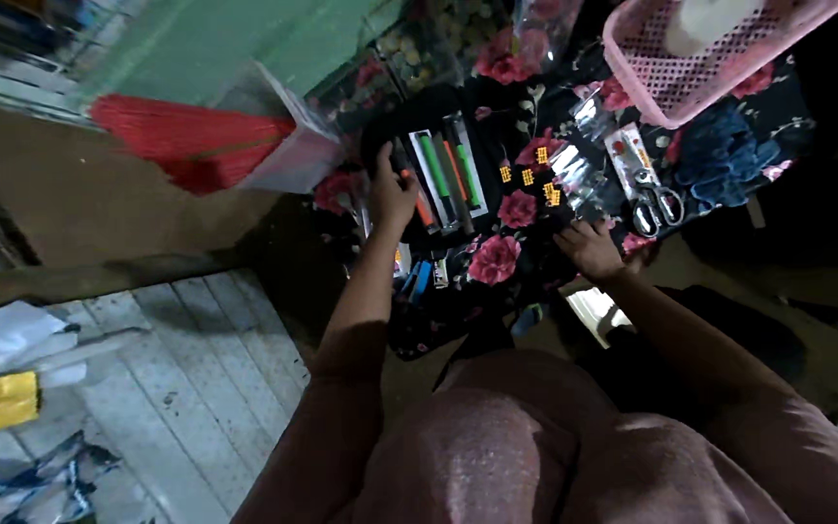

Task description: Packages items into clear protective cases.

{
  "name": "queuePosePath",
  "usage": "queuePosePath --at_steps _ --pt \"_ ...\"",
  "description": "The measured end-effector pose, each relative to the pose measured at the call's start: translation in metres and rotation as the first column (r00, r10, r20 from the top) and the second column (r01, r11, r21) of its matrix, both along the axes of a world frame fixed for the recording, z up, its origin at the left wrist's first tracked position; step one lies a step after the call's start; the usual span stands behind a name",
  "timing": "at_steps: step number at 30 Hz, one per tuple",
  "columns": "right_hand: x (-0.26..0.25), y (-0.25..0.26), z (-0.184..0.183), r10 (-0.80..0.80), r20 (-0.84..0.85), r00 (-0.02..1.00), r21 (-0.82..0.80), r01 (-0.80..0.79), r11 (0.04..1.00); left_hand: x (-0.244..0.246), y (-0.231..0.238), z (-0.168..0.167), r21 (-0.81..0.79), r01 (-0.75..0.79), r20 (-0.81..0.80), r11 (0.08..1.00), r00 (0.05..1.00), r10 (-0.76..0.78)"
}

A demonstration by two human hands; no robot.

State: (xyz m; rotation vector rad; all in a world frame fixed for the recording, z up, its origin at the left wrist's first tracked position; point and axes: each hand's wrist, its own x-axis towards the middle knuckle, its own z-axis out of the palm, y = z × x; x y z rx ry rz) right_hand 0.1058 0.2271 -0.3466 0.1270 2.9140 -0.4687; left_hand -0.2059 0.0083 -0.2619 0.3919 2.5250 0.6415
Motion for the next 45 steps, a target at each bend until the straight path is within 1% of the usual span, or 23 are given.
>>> queuePosePath --at_steps 9,12,14,16,19,21,22,24,25,27,29,30,32,34,36,37,38,39,41,42,43,44,45 --pt "0.001 -0.008 -0.007 -0.07 -0.003 0.998 0.023 0.07 0.997 0.008 -0.021 0.0 0.051 0.062 -0.082 0.997 0.995 -0.057" --pt "-0.006 -0.009 0.005 -0.214 0.033 0.976 -0.058 0.216 0.975 0.014 -0.029 0.013 0.107 0.096 -0.113 0.99 0.99 -0.084" --pt "-0.01 -0.004 0.033 -0.383 0.086 0.92 -0.223 0.393 0.892 0.02 -0.033 0.024 0.143 0.135 -0.133 0.98 0.984 -0.116" --pt "-0.003 0.01 0.071 -0.532 0.09 0.842 -0.382 0.522 0.763 0.02 -0.034 0.029 0.161 0.191 -0.158 0.968 0.973 -0.166" --pt "0.031 0.028 0.125 -0.707 0.016 0.707 -0.539 0.602 0.589 0.021 -0.035 0.04 0.146 0.24 -0.16 0.96 0.963 -0.217" --pt "0.078 0.04 0.157 -0.81 -0.096 0.578 -0.565 0.639 0.522 0.022 -0.033 0.045 0.161 0.328 -0.191 0.931 0.936 -0.297" --pt "0.114 0.047 0.173 -0.863 -0.159 0.48 -0.553 0.68 0.481 0.021 -0.027 0.046 0.176 0.388 -0.22 0.905 0.911 -0.348" --pt "0.21 0.056 0.206 -0.932 -0.29 0.216 -0.474 0.814 0.336 0.013 -0.013 0.058 0.168 0.467 -0.231 0.868 0.875 -0.426" --pt "0.269 0.057 0.219 -0.934 -0.355 0.052 -0.43 0.878 0.212 0.006 -0.005 0.066 0.137 0.485 -0.227 0.864 0.864 -0.449" --pt "0.393 0.036 0.234 -0.868 -0.402 -0.291 -0.368 0.92 -0.138 -0.009 0.017 0.083 0.075 0.51 -0.211 0.857 0.848 -0.486" --pt "0.494 -0.016 0.221 -0.747 -0.311 -0.588 -0.344 0.802 -0.488 -0.017 0.044 0.102 0.054 0.531 -0.222 0.846 0.832 -0.508" --pt "0.525 -0.049 0.204 -0.703 -0.227 -0.674 -0.331 0.733 -0.595 -0.014 0.058 0.112 0.057 0.539 -0.223 0.84 0.827 -0.516" --pt "0.549 -0.121 0.146 -0.669 -0.006 -0.743 -0.3 0.639 -0.708 -0.005 0.083 0.126 0.07 0.564 -0.225 0.823 0.812 -0.538" --pt "0.534 -0.196 0.057 -0.629 0.277 -0.726 -0.257 0.575 -0.777 0.004 0.103 0.13 0.077 0.588 -0.234 0.805 0.796 -0.558" --pt "0.49 -0.253 -0.013 -0.501 0.578 -0.644 -0.219 0.469 -0.856 0.016 0.118 0.132 0.045 0.626 -0.206 0.778 0.768 -0.606" --pt "0.464 -0.269 -0.026 -0.395 0.717 -0.575 -0.187 0.387 -0.903 0.023 0.123 0.133 0.018 0.651 -0.184 0.759 0.748 -0.638" --pt "0.444 -0.274 -0.031 -0.279 0.803 -0.527 -0.139 0.289 -0.947 0.029 0.128 0.133 -0.002 0.677 -0.166 0.736 0.726 -0.668" --pt "0.434 -0.27 -0.031 -0.211 0.846 -0.489 -0.098 0.246 -0.964 0.034 0.13 0.132 -0.013 0.697 -0.153 0.717 0.707 -0.69" --pt "0.439 -0.238 -0.017 -0.249 0.842 -0.479 -0.088 0.334 -0.938 0.039 0.131 0.131 -0.037 0.722 -0.125 0.691 0.682 -0.72" --pt "0.454 -0.214 -0.006 -0.323 0.787 -0.526 -0.124 0.378 -0.918 0.038 0.132 0.13 -0.055 0.73 -0.116 0.681 0.673 -0.73" --pt "0.477 -0.185 0.006 -0.394 0.677 -0.622 -0.198 0.362 -0.911 0.034 0.132 0.127 -0.073 0.736 -0.103 0.673 0.666 -0.739" --pt "0.504 -0.152 0.022 -0.429 0.524 -0.736 -0.321 0.296 -0.9 0.028 0.132 0.124 -0.092 0.738 -0.09 0.668 0.662 -0.744" --pt "0.536 -0.117 0.034 -0.421 0.37 -0.829 -0.44 0.243 -0.865 0.025 0.13 0.121 -0.11 0.733 -0.082 0.672 0.667 -0.741"
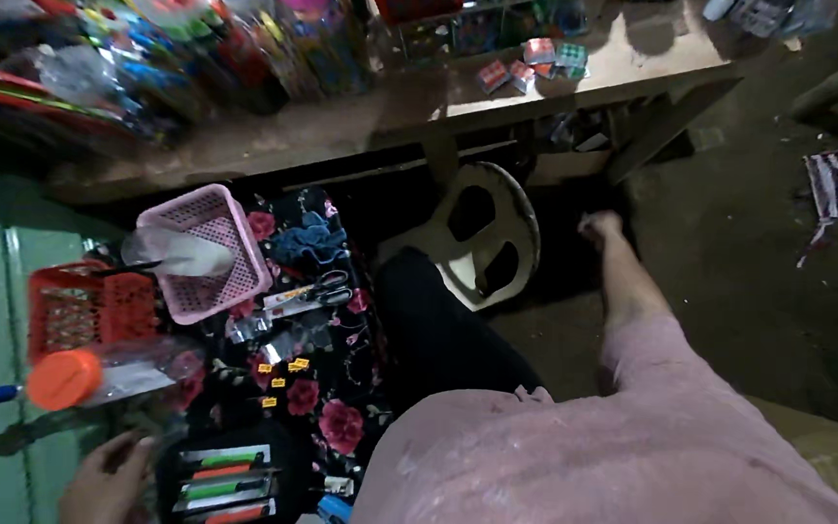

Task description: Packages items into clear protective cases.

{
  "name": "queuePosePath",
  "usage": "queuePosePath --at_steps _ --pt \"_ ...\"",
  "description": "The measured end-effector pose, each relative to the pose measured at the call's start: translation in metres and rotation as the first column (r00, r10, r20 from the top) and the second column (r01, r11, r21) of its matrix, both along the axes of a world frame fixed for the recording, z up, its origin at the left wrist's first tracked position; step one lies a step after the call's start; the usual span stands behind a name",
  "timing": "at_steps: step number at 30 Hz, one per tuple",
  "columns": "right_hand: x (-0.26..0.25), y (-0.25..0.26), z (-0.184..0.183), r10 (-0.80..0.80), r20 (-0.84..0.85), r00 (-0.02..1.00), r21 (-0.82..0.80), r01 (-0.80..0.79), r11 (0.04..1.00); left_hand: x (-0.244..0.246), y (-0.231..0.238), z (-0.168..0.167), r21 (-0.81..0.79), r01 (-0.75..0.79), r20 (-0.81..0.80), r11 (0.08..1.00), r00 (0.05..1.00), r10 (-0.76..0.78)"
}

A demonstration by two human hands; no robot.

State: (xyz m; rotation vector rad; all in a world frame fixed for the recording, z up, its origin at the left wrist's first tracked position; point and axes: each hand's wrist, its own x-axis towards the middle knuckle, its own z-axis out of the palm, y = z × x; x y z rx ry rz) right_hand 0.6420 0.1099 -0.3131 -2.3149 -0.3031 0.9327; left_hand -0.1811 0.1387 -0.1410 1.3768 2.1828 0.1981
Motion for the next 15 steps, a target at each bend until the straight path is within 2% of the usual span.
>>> queuePosePath --at_steps 1,2,4,8,11,15 --pt "0.031 0.031 0.009 -0.079 0.071 0.994 0.103 0.072 0.992 0.0 -0.003 0.001 -0.017 -0.018 -0.007 1.0 1.0 0.018" --pt "0.047 0.054 0.019 -0.143 0.101 0.985 0.134 0.129 0.983 0.001 -0.007 0.005 -0.029 -0.052 -0.01 0.998 0.999 0.051" --pt "0.044 0.076 0.033 -0.168 0.122 0.978 0.118 0.153 0.981 0.003 -0.02 0.005 -0.037 -0.124 0.001 0.992 0.992 0.124" --pt "-0.034 0.054 0.028 0.131 0.209 0.969 0.045 -0.144 0.989 -0.015 -0.069 -0.026 -0.036 -0.161 -0.01 0.986 0.987 0.161" --pt "-0.099 0.03 0.02 0.308 0.237 0.921 0.064 -0.331 0.941 -0.017 -0.108 -0.035 -0.05 -0.309 0.024 0.95 0.95 0.31" --pt "-0.122 0.061 0.043 0.406 0.345 0.846 0.112 -0.466 0.877 -0.029 -0.152 -0.062 -0.021 -0.521 0.131 0.853 0.845 0.519"
